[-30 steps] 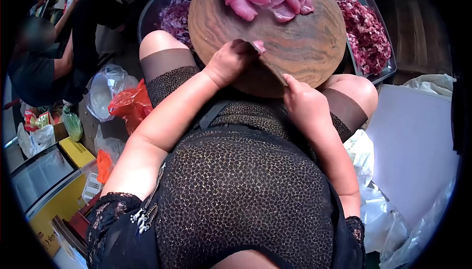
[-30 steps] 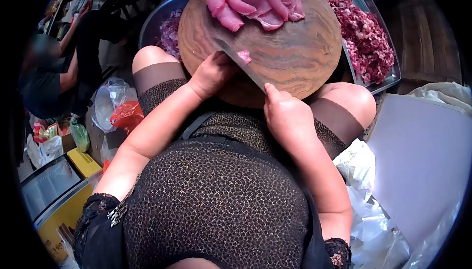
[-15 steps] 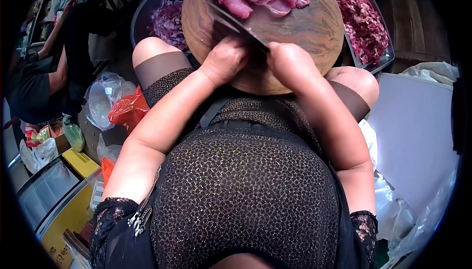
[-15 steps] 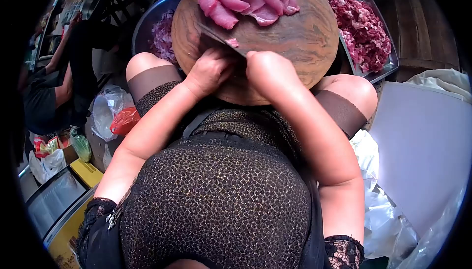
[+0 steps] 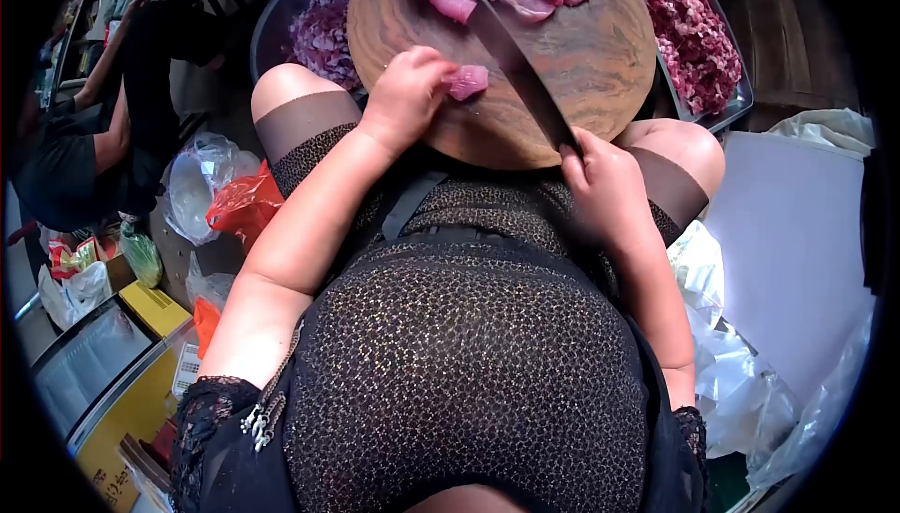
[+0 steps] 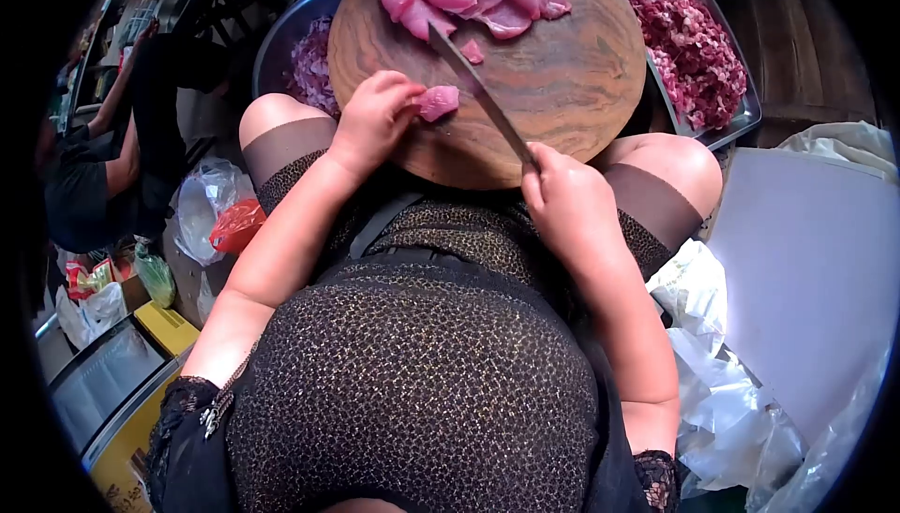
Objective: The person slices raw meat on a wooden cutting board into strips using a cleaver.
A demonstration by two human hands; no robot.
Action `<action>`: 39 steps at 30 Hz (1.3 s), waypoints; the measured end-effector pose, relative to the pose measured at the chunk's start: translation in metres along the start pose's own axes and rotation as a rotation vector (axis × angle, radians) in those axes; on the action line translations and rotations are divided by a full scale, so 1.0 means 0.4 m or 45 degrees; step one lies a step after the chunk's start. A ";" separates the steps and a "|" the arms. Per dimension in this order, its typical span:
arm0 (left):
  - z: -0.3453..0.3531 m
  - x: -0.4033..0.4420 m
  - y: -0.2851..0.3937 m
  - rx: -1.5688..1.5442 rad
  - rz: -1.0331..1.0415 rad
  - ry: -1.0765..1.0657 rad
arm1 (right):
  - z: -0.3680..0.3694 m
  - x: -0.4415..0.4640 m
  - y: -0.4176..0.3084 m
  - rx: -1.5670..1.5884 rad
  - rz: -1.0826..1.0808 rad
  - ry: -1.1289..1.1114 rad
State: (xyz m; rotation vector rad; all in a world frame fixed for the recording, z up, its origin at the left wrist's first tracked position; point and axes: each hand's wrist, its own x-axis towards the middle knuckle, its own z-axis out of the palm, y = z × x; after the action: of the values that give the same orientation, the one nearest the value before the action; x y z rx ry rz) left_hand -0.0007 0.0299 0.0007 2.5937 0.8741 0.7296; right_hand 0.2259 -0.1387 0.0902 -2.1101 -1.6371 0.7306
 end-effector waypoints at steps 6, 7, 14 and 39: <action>0.075 -0.007 -0.002 -0.088 0.281 0.017 | 0.053 0.007 -0.041 -0.293 -0.184 -0.015; 0.076 -0.006 0.000 -0.010 0.330 0.078 | 0.055 0.009 -0.044 -0.295 -0.177 -0.018; 0.073 -0.015 0.018 -0.013 0.311 0.136 | 0.031 0.029 -0.095 -0.522 -0.140 -0.156; 0.070 -0.041 0.003 -0.013 0.302 0.129 | 0.023 0.109 -0.078 -0.436 -0.222 -0.331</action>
State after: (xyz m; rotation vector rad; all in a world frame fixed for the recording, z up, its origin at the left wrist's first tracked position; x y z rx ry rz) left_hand 0.0041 0.0151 -0.0278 2.7001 0.5928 0.9330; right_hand 0.2045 -0.0888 0.0934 -2.1249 -2.1920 0.7350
